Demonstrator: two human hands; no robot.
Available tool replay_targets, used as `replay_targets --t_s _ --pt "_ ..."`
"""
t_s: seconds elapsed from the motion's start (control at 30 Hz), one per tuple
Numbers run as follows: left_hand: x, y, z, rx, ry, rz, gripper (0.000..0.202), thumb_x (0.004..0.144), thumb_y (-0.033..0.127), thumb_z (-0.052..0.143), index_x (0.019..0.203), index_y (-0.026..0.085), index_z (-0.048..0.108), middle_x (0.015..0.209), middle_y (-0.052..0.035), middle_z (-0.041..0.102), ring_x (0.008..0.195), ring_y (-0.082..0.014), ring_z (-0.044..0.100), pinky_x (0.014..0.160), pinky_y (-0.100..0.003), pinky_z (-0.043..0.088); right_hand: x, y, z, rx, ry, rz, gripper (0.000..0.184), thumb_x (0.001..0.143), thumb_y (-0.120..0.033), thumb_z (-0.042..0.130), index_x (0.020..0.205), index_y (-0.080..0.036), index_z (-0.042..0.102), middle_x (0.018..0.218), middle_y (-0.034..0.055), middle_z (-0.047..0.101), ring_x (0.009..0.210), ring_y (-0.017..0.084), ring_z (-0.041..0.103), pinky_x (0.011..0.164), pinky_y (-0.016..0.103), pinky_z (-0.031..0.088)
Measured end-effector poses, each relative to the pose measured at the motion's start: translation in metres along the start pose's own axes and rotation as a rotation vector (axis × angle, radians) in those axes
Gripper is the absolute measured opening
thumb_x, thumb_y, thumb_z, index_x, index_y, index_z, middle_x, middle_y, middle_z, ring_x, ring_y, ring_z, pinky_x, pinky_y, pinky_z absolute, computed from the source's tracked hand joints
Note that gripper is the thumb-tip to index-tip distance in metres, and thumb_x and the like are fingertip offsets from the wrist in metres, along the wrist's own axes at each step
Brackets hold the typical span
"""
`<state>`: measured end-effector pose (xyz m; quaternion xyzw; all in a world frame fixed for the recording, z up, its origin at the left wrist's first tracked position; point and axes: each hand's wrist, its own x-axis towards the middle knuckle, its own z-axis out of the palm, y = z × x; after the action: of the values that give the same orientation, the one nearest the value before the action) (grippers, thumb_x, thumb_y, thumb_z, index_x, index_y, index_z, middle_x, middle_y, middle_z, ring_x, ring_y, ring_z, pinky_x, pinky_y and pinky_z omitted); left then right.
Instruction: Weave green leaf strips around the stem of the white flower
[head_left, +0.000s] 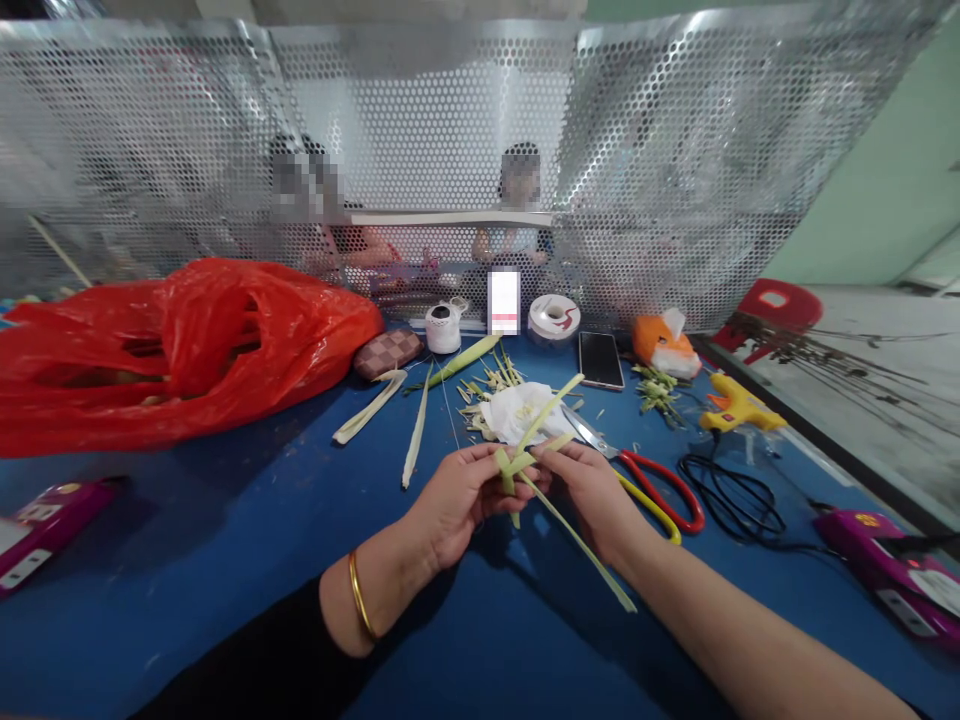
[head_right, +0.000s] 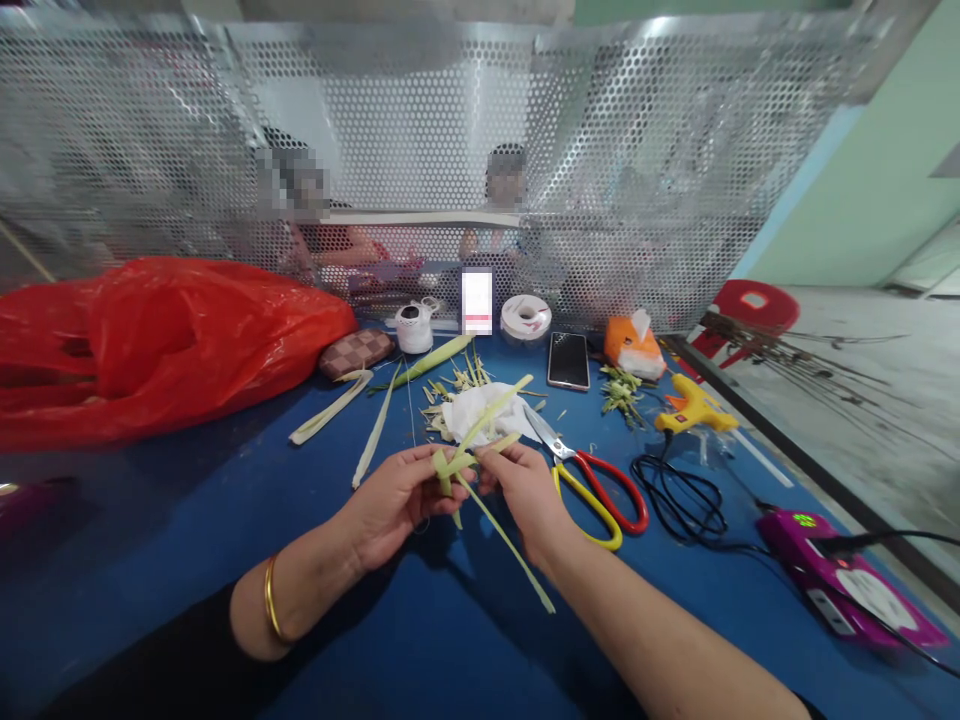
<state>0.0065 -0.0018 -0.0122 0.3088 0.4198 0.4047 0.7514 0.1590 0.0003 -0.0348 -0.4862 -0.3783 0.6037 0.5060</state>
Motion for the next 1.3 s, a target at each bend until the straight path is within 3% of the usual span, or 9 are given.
replay_targets --t_s 0.3,0.53,0.63,0.77,0.83,0.93,1.03,1.17,1.3 --pt "0.001 0.002 0.001 -0.008 0.089 0.027 0.012 0.086 0.011 0.058 0.087 0.008 0.069 0.082 -0.0111 0.073 0.057 -0.0105 0.067 0.051 -0.016 0.055 0.0 -0.006 -0.001 -0.074 0.072 -0.108 0.025 0.068 -0.038 0.071 0.061 -0.017 0.058 0.049 -0.0052 0.05 0.05 0.01 0.044 0.055 0.026 0.036" --pt "0.001 0.001 -0.001 -0.007 -0.077 -0.049 0.013 0.085 0.013 0.058 0.088 0.009 0.07 0.08 -0.011 0.073 0.061 -0.0123 0.069 0.052 -0.017 0.056 0.005 0.001 0.001 -0.168 -0.039 -0.038 0.031 0.063 -0.044 0.071 0.061 -0.016 0.058 0.054 -0.0025 0.055 0.048 0.011 0.048 0.052 0.026 0.039" --pt "0.002 0.003 -0.002 -0.02 -0.073 -0.068 0.013 0.084 0.013 0.059 0.085 0.008 0.07 0.083 -0.0121 0.074 0.061 -0.0122 0.068 0.052 -0.016 0.056 0.004 -0.002 -0.002 -0.278 -0.07 -0.062 0.029 0.066 -0.043 0.07 0.072 -0.015 0.063 0.057 -0.0014 0.058 0.049 0.012 0.05 0.051 0.026 0.039" --pt "0.004 0.01 -0.006 -0.086 0.054 -0.028 0.016 0.085 0.017 0.06 0.091 0.008 0.071 0.088 -0.0126 0.074 0.064 -0.0123 0.068 0.055 -0.018 0.056 0.001 -0.005 -0.01 -0.924 0.059 -0.551 0.048 0.076 -0.029 0.065 0.121 -0.016 0.056 0.077 0.0036 0.066 0.062 0.019 0.059 0.056 0.029 0.042" --pt "0.005 0.013 -0.009 -0.108 0.112 -0.007 0.014 0.083 0.016 0.061 0.089 0.008 0.071 0.084 -0.0105 0.074 0.063 -0.0122 0.068 0.055 -0.017 0.055 -0.002 -0.006 -0.012 -1.196 0.005 -0.852 0.051 0.082 -0.023 0.059 0.131 -0.018 0.049 0.088 0.0074 0.067 0.07 0.021 0.062 0.059 0.03 0.044" --pt "0.007 0.013 -0.011 -0.109 0.128 0.006 0.012 0.079 0.014 0.062 0.086 0.009 0.072 0.079 -0.0082 0.073 0.062 -0.0116 0.066 0.056 -0.018 0.054 -0.007 -0.009 -0.011 -1.331 -0.159 -1.232 0.032 0.091 -0.016 0.05 0.122 -0.018 0.057 0.091 0.0086 0.068 0.077 0.02 0.063 0.065 0.03 0.047" --pt "0.006 0.012 -0.009 -0.008 0.075 0.021 0.012 0.076 0.016 0.063 0.082 0.01 0.072 0.077 -0.0077 0.072 0.06 -0.0108 0.064 0.053 -0.017 0.052 -0.012 -0.013 -0.008 -1.242 -0.225 -1.416 0.018 0.093 -0.013 0.05 0.102 -0.018 0.065 0.083 0.0053 0.069 0.073 0.017 0.062 0.068 0.031 0.045" --pt "0.001 0.01 -0.003 0.145 0.049 0.03 0.013 0.071 0.022 0.069 0.077 0.01 0.07 0.066 -0.0058 0.069 0.052 -0.0107 0.062 0.048 -0.018 0.047 -0.017 -0.019 -0.007 -0.939 -0.16 -1.214 0.012 0.092 -0.016 0.053 0.087 -0.019 0.064 0.076 0.003 0.066 0.07 0.016 0.06 0.068 0.031 0.046" --pt "-0.004 0.007 0.002 0.324 -0.038 0.024 0.016 0.074 0.027 0.066 0.075 0.012 0.069 0.072 -0.0077 0.072 0.053 -0.0117 0.063 0.05 -0.02 0.048 -0.015 -0.018 -0.009 -0.763 -0.035 -1.028 0.012 0.089 -0.018 0.056 0.08 -0.021 0.063 0.077 0.0026 0.064 0.075 0.018 0.06 0.072 0.033 0.046"
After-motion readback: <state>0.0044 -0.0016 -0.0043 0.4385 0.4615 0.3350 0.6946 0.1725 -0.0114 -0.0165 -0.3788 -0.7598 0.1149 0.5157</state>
